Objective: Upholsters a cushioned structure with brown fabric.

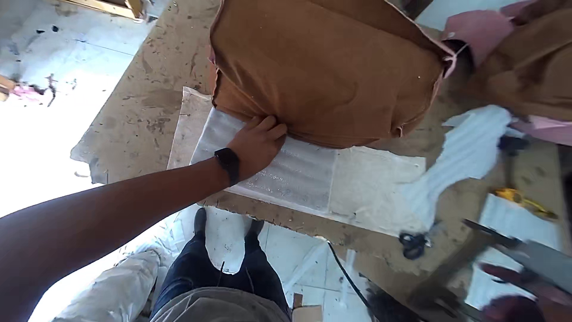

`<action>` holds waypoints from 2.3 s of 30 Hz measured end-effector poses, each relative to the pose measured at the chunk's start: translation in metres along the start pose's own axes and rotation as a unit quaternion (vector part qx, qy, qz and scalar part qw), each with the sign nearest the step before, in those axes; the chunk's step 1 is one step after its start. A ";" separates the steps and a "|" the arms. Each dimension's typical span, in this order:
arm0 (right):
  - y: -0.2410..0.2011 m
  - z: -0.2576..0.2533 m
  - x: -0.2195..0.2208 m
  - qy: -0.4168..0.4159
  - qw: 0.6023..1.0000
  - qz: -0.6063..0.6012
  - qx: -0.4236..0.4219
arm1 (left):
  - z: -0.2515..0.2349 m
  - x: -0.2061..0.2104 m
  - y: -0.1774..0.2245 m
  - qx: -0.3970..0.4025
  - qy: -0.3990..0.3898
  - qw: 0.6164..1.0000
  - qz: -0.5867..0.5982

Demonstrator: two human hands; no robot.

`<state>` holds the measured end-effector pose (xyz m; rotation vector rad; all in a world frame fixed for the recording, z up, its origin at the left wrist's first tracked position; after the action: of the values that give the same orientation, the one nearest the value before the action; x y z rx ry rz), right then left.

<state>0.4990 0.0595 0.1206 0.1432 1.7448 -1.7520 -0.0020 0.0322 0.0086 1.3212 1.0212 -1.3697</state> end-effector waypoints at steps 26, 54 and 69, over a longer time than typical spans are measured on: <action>-0.166 -0.132 0.318 0.015 0.956 0.108 0.273 | 0.003 -0.001 -0.025 0.109 0.013 0.993 0.050; -0.060 -0.075 0.199 -0.036 0.984 -0.160 0.068 | 0.051 -0.010 -0.084 0.052 0.056 0.997 0.026; 0.098 -0.067 0.078 0.105 0.982 0.153 0.030 | 0.055 -0.009 -0.095 -0.080 0.096 0.992 0.007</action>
<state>0.4637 0.1032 -0.0105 0.6094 1.7084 -1.6062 -0.1066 -0.0009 0.0170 1.3551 1.2233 -1.1411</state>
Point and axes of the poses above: each hand's wrist, its own z-axis away from the middle knuckle, its own x-axis out of the palm, y = z × x, the point moved 3 cm from there along -z, towards the middle knuckle, and after that the axes turned 12 degrees about -y, right-handed, at the moved point
